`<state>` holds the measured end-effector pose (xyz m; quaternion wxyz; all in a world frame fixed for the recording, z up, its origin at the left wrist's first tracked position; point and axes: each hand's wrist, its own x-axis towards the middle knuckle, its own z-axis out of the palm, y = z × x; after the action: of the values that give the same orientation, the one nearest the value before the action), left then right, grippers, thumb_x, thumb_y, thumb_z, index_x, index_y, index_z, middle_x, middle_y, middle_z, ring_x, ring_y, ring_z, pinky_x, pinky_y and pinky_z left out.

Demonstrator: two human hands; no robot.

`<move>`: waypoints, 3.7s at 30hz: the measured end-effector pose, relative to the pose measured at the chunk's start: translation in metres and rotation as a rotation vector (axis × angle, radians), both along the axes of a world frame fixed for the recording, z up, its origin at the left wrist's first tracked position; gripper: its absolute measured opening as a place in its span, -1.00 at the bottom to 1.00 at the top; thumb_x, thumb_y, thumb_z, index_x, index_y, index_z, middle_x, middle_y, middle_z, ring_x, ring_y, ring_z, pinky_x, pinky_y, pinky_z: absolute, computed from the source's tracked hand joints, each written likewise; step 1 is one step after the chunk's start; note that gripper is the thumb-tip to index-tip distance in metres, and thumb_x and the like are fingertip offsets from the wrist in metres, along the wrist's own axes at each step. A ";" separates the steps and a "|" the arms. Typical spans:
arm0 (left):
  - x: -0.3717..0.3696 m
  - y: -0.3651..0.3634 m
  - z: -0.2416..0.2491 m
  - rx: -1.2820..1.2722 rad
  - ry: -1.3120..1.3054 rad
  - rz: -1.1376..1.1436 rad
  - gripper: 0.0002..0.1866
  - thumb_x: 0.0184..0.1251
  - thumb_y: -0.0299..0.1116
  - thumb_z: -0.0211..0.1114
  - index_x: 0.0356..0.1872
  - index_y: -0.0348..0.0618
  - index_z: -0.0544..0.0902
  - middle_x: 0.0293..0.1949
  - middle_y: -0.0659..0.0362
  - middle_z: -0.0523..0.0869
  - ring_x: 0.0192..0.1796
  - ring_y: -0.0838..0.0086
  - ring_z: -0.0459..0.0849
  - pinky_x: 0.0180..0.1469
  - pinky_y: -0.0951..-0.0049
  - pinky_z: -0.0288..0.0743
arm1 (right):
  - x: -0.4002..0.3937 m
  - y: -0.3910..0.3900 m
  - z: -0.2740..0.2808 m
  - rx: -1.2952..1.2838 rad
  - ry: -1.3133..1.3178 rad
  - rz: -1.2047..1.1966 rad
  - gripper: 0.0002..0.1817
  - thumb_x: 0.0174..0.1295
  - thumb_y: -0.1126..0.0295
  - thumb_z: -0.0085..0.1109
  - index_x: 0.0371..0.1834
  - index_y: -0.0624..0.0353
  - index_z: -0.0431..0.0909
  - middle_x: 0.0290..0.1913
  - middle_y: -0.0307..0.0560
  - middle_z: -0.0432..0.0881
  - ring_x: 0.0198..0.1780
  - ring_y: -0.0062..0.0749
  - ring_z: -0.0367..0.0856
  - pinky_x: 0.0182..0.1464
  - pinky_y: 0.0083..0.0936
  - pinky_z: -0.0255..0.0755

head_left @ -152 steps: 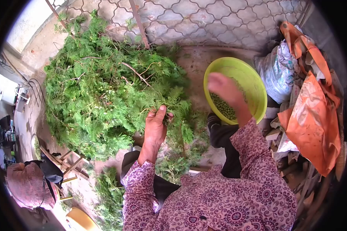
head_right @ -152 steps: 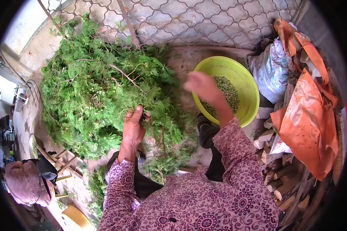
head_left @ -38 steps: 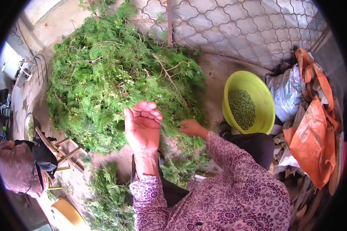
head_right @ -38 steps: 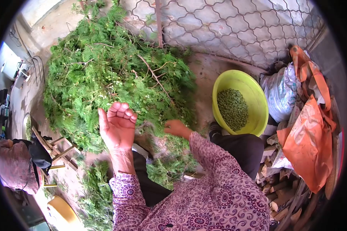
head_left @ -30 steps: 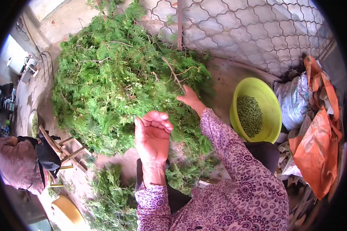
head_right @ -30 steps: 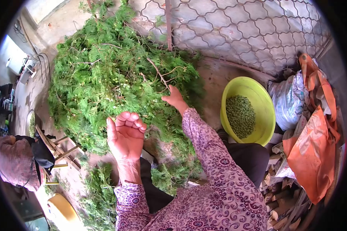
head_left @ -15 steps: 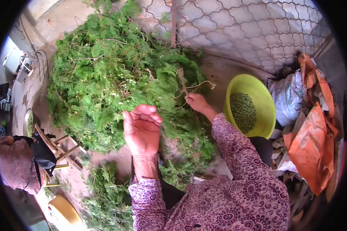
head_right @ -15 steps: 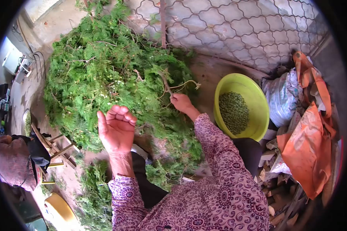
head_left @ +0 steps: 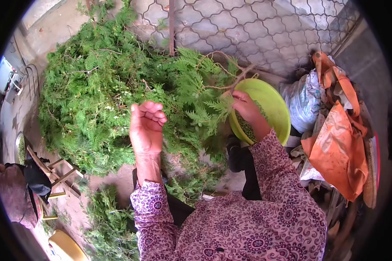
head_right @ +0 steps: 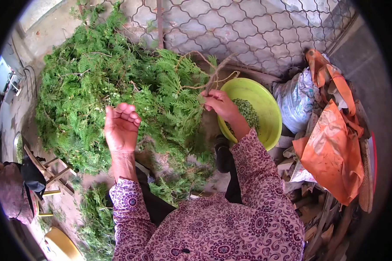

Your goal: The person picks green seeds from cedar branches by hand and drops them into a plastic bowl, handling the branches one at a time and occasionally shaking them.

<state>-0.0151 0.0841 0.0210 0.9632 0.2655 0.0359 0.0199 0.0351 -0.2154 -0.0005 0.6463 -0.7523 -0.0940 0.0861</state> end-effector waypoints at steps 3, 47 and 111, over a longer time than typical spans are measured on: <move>-0.002 -0.019 0.005 0.508 -0.046 0.072 -0.72 0.25 -0.13 0.13 -0.28 -0.14 0.56 -0.36 0.17 0.64 -0.34 0.52 0.55 -0.24 0.54 0.41 | -0.007 0.007 0.012 -0.055 -0.043 0.109 -0.80 0.13 0.45 0.02 -0.20 0.24 0.53 -0.38 -0.30 0.55 -0.42 -0.69 0.41 -0.34 -0.70 0.32; -0.001 -0.099 -0.020 0.436 0.257 -0.517 -0.84 0.16 -0.43 0.22 -0.24 -0.23 0.55 -0.36 0.23 0.63 -0.33 0.61 0.55 -0.23 0.61 0.41 | -0.032 0.028 0.007 0.110 0.457 0.300 -0.72 0.15 0.19 0.09 -0.50 0.20 0.51 -0.60 -0.35 0.43 -0.57 -0.74 0.34 -0.53 -0.74 0.20; -0.003 -0.087 -0.048 0.319 0.280 -0.452 -0.79 0.14 -0.52 0.21 -0.17 -0.23 0.52 -0.28 0.19 0.63 -0.22 0.53 0.58 -0.14 0.49 0.46 | -0.034 0.010 0.022 0.627 0.536 0.369 -0.89 0.10 0.42 0.00 -0.44 0.21 0.48 -0.39 -0.18 0.50 -0.53 -0.71 0.38 -0.64 -0.77 0.14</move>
<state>-0.0180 -0.0033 -0.0266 0.8751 0.4148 0.1045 -0.2261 0.0014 -0.2057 0.0218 0.8183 -0.4421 -0.0776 0.3589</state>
